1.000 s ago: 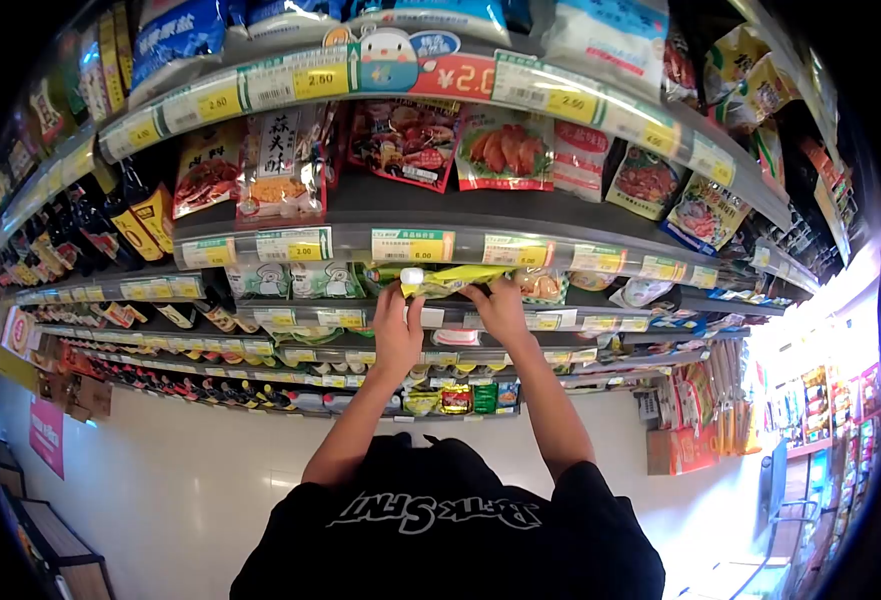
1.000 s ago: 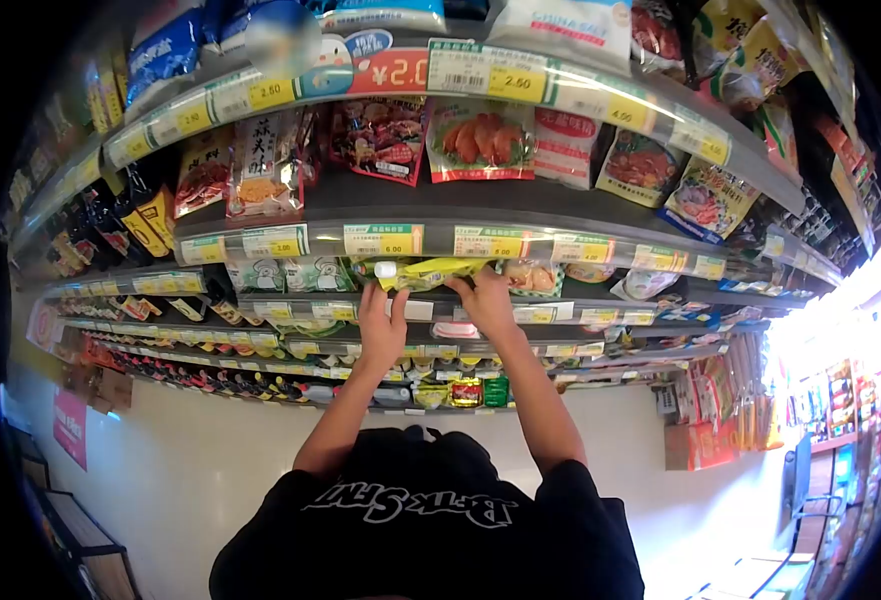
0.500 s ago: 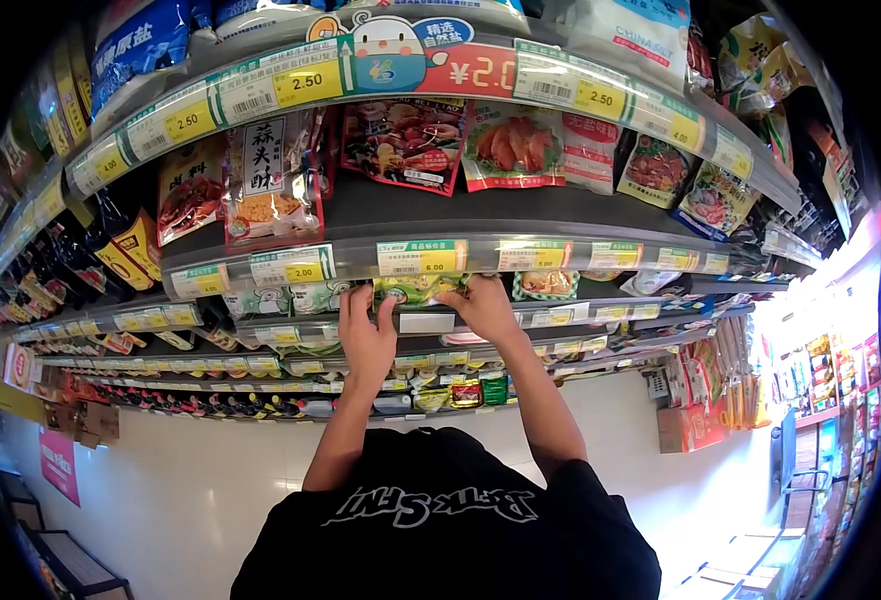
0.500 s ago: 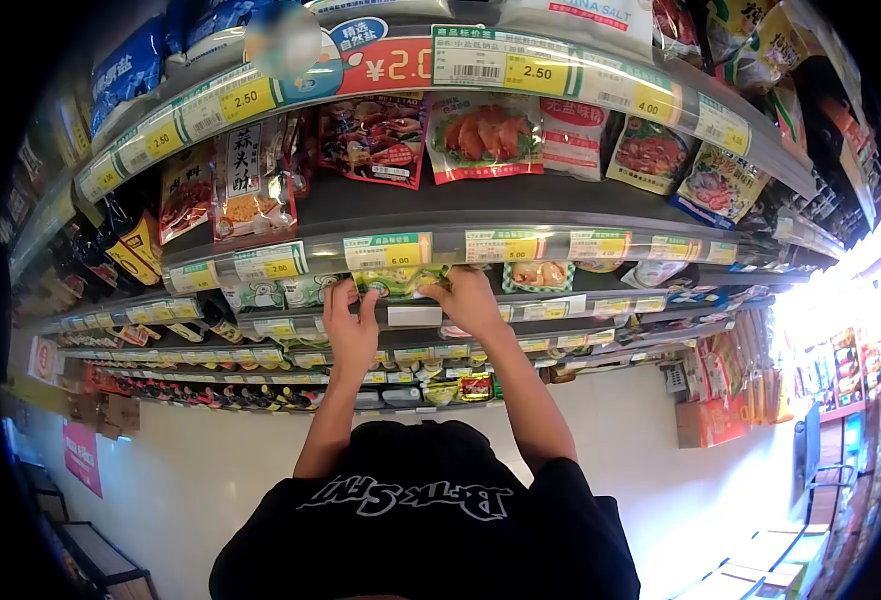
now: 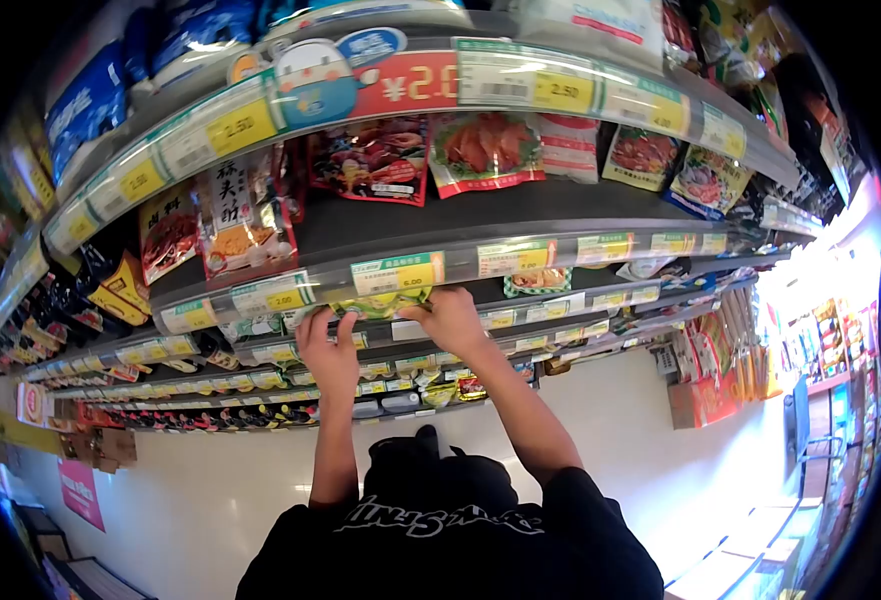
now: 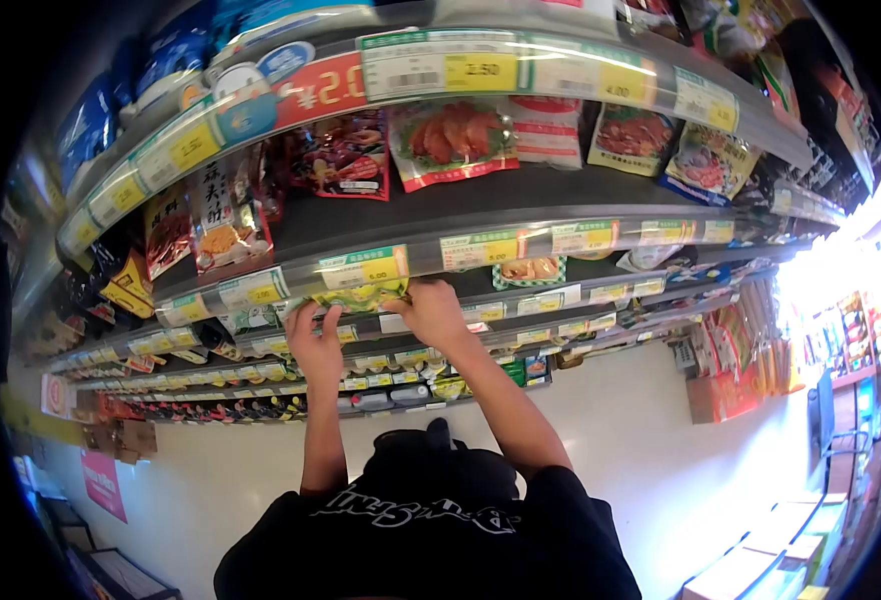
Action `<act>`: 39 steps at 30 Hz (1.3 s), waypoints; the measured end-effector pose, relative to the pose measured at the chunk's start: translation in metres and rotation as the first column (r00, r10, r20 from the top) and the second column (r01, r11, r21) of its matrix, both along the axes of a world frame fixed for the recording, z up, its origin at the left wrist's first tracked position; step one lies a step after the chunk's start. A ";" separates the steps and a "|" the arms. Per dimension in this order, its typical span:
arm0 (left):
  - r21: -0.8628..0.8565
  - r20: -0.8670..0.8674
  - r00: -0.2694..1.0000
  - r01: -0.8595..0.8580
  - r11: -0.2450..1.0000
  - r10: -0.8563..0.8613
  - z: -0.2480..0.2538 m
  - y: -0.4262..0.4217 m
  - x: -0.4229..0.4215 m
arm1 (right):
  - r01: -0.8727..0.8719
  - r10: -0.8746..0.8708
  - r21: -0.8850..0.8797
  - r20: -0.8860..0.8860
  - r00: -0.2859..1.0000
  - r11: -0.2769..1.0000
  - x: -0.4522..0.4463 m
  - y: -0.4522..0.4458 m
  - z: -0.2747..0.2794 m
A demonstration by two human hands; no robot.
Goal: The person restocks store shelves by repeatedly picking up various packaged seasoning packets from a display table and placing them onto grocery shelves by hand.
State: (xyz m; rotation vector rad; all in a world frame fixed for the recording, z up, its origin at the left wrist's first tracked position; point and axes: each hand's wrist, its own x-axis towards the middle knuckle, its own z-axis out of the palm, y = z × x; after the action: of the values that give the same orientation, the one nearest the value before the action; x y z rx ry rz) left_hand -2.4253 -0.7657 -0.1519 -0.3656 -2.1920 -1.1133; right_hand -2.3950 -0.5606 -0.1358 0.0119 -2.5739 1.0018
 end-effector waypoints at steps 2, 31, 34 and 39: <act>0.132 0.174 0.984 0.027 0.991 -0.050 0.003 0.004 -0.001 | 0.019 -0.019 0.012 0.003 1.000 1.000 0.003 -0.001 0.011; -0.034 0.542 0.297 0.943 0.332 -0.786 -0.086 0.309 0.538 | 0.797 -0.634 -0.378 0.484 0.603 0.471 0.715 0.143 -0.104; -0.098 0.591 0.195 0.981 0.170 -0.783 -0.118 0.383 0.595 | 0.881 -0.741 -0.433 0.524 0.420 0.192 0.812 0.186 -0.094; -0.031 0.678 -0.042 0.996 -0.086 -0.733 -0.145 0.513 0.751 | 0.923 -0.835 -0.315 0.550 -0.013 -0.222 1.029 0.227 -0.122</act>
State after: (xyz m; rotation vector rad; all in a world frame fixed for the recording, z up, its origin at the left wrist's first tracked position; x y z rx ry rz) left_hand -1.6743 -0.2526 -0.2968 -2.5940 -2.5158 -1.1574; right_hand -1.3655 -0.3333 -0.2580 -1.9329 -1.2297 1.0284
